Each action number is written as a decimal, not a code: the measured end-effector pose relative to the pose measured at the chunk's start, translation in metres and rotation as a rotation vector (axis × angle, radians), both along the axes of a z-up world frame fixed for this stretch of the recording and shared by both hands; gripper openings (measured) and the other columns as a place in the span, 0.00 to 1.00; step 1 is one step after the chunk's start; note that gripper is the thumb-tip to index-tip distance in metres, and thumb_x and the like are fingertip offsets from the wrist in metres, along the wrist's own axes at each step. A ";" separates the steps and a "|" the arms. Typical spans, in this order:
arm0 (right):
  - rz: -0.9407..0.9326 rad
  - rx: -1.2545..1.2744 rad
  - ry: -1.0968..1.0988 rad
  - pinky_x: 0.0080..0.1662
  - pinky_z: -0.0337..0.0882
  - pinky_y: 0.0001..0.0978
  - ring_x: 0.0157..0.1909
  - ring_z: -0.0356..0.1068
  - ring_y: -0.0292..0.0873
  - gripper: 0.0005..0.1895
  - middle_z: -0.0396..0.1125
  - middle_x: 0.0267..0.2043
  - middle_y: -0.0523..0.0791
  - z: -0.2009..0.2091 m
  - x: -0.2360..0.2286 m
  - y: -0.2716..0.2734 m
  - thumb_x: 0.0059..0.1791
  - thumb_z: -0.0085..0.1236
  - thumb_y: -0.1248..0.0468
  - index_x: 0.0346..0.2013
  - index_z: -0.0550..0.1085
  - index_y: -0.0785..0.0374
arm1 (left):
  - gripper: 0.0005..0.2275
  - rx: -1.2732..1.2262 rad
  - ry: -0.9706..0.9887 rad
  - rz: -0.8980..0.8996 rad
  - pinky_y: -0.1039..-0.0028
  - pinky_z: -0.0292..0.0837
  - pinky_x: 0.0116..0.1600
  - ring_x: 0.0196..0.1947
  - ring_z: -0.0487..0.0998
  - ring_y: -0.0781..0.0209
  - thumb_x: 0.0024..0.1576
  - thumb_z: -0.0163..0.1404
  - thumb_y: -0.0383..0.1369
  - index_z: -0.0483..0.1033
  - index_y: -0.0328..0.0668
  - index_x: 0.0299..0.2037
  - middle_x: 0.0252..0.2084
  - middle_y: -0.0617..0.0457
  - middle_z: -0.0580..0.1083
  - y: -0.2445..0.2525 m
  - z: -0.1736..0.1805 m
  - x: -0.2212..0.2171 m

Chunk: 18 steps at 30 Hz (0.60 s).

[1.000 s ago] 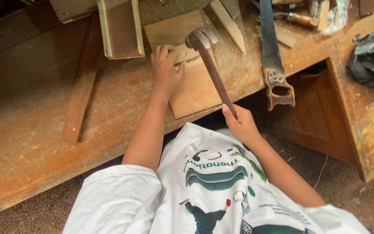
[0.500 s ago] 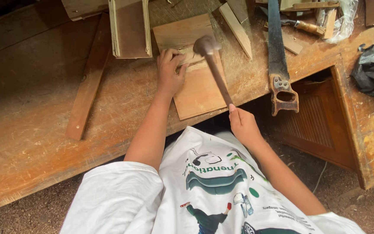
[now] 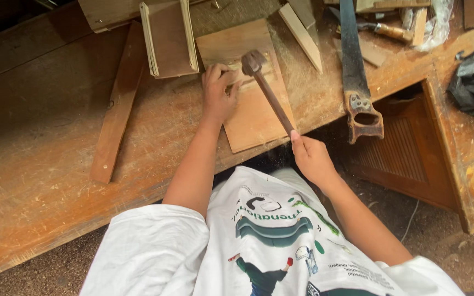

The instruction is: The person saws a small wooden piece, then uses a hammer to tap it into place on a larger wooden board. The person adjusts the piece and continues hammering to secure it. The work is performed on a cluttered workbench with various tools and wood scraps visible.

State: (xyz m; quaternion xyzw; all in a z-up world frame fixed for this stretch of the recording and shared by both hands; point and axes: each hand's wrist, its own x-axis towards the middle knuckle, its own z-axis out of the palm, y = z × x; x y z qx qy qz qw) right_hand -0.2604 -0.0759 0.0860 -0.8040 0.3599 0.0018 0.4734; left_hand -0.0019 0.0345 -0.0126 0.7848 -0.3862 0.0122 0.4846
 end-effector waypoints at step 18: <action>-0.115 0.223 0.151 0.19 0.54 0.29 0.15 0.52 0.34 0.31 0.53 0.14 0.38 0.055 0.058 -0.029 0.58 0.40 0.44 0.21 0.66 0.64 | 0.10 0.010 -0.020 0.004 0.63 0.62 0.58 0.52 0.70 0.52 0.52 0.62 0.26 0.81 0.37 0.43 0.45 0.51 0.71 -0.004 0.004 0.003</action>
